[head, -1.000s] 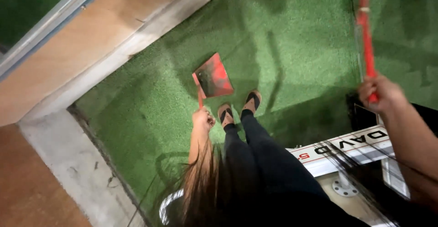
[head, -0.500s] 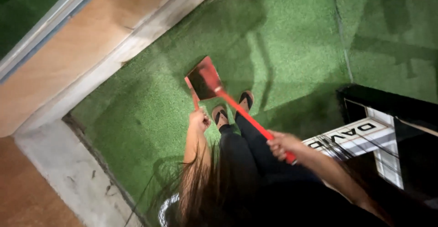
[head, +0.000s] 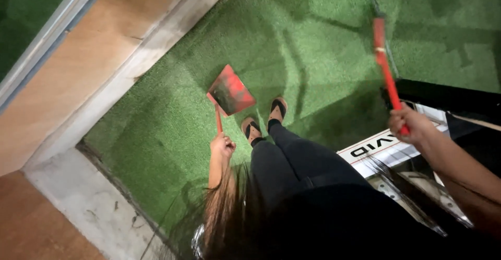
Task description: Sweeping the green artificial turf floor in a gym around exercise equipment using a broom and dustpan.
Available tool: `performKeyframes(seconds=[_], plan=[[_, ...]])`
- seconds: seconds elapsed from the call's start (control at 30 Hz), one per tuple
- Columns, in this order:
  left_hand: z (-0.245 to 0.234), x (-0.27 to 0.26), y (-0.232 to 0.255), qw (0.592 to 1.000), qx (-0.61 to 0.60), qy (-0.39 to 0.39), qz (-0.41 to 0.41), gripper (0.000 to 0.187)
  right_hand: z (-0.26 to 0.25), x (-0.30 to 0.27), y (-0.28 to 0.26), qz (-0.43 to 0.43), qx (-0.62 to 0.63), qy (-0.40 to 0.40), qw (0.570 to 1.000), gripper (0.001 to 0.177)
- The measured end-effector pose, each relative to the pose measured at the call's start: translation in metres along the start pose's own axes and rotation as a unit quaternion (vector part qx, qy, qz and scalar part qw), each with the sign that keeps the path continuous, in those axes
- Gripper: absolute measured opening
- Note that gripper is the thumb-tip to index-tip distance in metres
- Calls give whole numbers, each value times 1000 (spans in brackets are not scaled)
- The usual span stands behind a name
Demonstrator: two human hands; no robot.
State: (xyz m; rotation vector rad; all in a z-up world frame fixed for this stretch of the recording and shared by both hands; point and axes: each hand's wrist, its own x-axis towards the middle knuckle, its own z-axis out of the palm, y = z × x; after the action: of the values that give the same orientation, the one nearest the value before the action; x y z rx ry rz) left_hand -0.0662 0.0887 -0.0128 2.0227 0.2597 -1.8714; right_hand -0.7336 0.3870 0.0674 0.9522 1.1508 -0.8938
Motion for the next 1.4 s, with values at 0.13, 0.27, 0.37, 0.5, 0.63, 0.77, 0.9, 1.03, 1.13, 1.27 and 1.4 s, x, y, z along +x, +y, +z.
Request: performKeyframes(seconds=[0.13,0.27,0.37,0.5,0.63,0.77,0.9,1.03,1.13,1.27,1.4], plan=[[1,15,-3,1000,1,-26,-7,15,8,40,22,2,91,14,996,27],[10,29,-11,1000,17,-18,-7,16,75,38,144,49,-39,-82,995,9],[22,36,-5,1000,6,-13,-8,16,158,-27,201,216,38,-131,967,12],[30,30,1,1000,5,6,-11,15,120,-2,172,248,-110,-203,941,19],[17,45,2,998,26,-11,-48,21,141,-70,100,127,-231,-109,958,69],[15,14,8,997,51,11,-49,27,184,-102,63,-10,-246,-13,969,51],[6,21,3,998,32,-19,-50,29,216,-67,31,-129,-195,21,972,23],[8,14,3,998,55,-22,-32,25,213,-3,63,-132,-127,-15,983,7],[7,23,2,996,65,-17,-56,28,202,31,139,-192,-61,-44,979,33],[0,28,-2,996,60,-16,-58,29,241,-23,257,-105,-344,-22,933,51],[-5,35,-3,992,82,-30,-87,34,234,-29,270,84,-331,-74,937,90]])
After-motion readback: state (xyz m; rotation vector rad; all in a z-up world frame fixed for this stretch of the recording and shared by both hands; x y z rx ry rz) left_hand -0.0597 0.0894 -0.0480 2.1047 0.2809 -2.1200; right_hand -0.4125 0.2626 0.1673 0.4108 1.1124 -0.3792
